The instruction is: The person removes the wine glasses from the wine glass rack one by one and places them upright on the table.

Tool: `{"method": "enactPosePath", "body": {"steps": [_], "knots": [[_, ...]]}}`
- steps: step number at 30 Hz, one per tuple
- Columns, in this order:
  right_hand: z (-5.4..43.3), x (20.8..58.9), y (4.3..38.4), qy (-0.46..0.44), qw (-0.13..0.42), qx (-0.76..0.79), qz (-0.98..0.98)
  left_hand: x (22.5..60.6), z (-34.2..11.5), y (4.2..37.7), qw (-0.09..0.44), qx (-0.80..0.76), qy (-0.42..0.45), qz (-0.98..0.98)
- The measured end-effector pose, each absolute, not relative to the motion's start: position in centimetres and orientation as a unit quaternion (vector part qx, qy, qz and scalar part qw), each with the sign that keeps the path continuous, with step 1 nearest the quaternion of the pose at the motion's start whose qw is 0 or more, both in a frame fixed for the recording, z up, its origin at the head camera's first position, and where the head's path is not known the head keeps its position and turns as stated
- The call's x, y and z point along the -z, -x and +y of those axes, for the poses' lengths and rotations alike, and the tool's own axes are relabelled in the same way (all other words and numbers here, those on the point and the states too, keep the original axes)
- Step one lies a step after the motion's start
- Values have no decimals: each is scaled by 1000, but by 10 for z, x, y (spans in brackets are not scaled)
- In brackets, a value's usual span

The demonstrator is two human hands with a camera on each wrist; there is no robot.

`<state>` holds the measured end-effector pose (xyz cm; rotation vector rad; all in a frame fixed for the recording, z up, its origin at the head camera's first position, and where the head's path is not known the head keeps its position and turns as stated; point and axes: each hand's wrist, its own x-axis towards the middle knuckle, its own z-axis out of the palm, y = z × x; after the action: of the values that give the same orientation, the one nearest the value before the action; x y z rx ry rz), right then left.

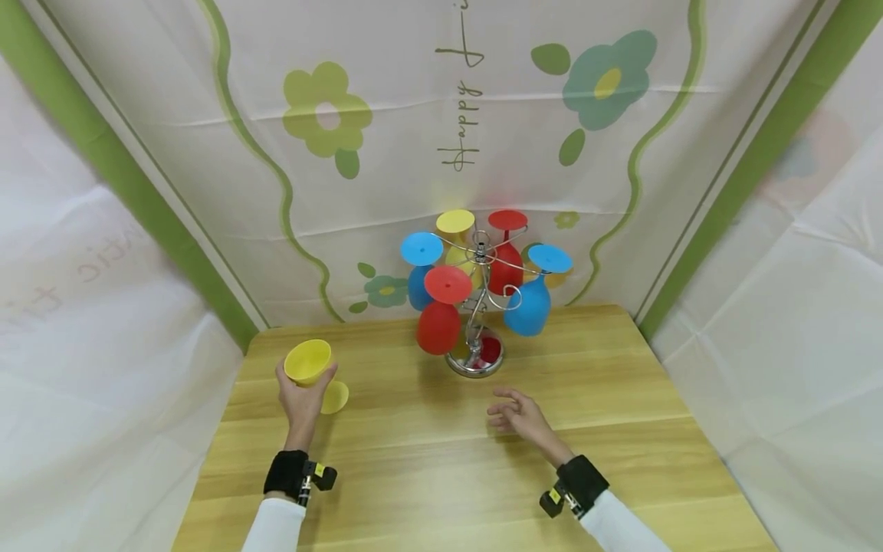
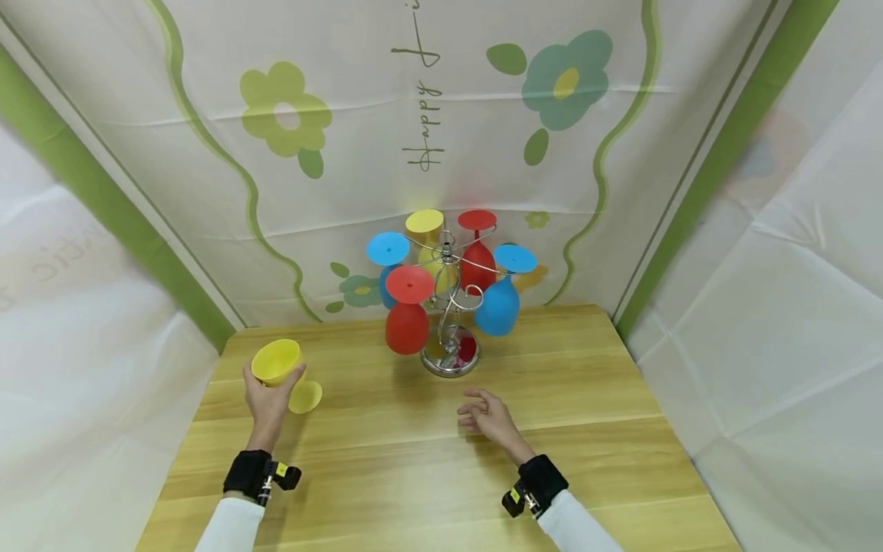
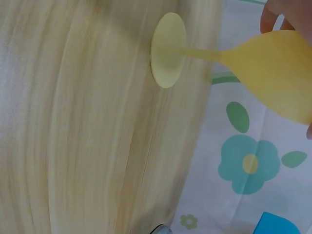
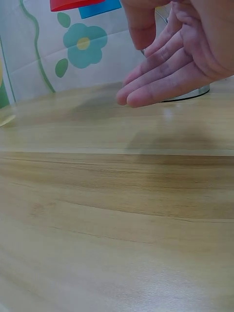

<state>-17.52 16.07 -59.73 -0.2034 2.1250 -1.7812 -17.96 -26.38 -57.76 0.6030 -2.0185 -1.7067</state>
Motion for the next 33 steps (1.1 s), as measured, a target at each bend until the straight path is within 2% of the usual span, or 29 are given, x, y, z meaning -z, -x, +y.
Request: {"method": "enactPosePath", "body": {"steps": [8,14,19,23,28,33], "knots": [[169,595,176,62,172,626,758,581,-267,183,202,608,-219,-736],[193,588,181,24,142,616,775,581,-269,186,196,595,-215,-749],[224,565,188,0,102,607,788,579,-270,186,194,585,-217,-757],[249,532,198,12,44,593,804,580,-272,185,193,586,-213,-758],[270,481,215,53,-75,571,816,582,-273,185,195,589,-212,-755],[270,425,226,102,-194,512,831,583,-272,184,198,599,-209,-747]]}}
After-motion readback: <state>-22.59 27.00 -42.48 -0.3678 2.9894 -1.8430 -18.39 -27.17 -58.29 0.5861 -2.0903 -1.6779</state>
